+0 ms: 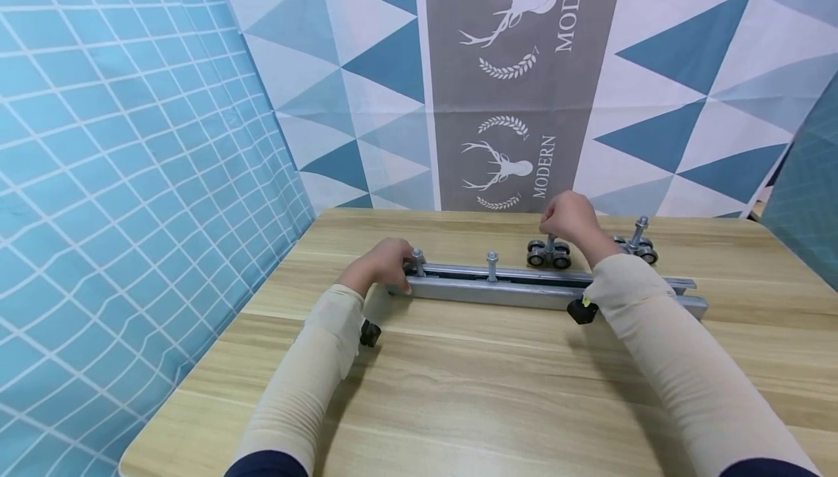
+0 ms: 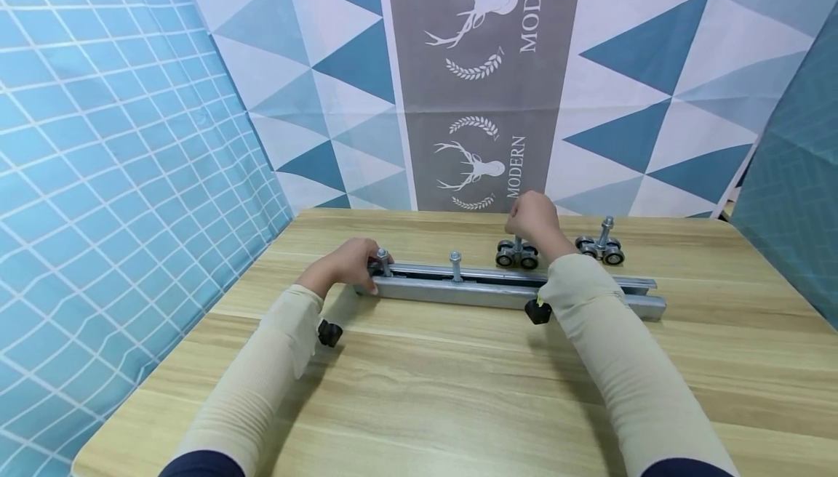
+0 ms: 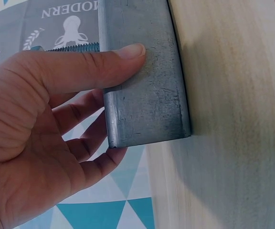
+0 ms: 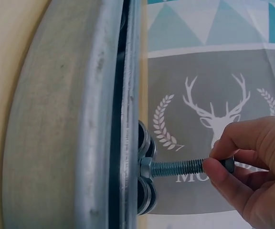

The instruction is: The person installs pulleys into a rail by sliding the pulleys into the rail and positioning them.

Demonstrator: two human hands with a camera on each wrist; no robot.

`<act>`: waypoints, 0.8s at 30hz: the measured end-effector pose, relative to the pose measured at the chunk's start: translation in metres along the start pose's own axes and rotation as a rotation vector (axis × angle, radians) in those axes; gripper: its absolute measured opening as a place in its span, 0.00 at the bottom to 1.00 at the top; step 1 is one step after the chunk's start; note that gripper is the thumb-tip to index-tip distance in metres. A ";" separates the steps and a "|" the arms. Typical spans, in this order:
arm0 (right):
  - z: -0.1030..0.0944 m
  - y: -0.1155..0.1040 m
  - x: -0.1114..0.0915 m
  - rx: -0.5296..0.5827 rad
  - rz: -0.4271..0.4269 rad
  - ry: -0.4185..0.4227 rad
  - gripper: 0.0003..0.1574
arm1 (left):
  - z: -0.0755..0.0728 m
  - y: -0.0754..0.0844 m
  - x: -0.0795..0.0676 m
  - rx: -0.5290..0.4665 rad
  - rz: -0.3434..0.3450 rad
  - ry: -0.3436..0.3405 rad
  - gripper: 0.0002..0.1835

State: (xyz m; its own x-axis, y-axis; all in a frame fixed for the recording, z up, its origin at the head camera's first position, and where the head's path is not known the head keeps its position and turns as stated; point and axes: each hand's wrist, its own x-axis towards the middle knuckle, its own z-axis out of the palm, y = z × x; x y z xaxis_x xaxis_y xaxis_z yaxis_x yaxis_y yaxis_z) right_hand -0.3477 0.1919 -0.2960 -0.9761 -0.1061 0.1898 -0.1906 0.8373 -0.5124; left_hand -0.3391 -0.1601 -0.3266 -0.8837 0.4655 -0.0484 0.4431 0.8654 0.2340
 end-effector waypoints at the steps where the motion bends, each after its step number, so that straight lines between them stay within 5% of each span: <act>1: -0.001 0.000 -0.001 0.003 -0.001 0.004 0.08 | 0.000 0.000 0.000 0.001 -0.002 0.000 0.24; 24: -0.039 -0.011 -0.029 -0.037 -0.080 0.060 0.06 | -0.002 0.000 0.000 -0.006 0.007 0.002 0.23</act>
State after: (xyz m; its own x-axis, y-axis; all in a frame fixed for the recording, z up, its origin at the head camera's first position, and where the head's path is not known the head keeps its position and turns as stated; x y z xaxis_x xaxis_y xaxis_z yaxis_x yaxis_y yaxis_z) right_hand -0.3129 0.2071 -0.2638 -0.9495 -0.1421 0.2796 -0.2629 0.8467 -0.4625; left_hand -0.3392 -0.1608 -0.3246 -0.8809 0.4711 -0.0447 0.4483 0.8610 0.2404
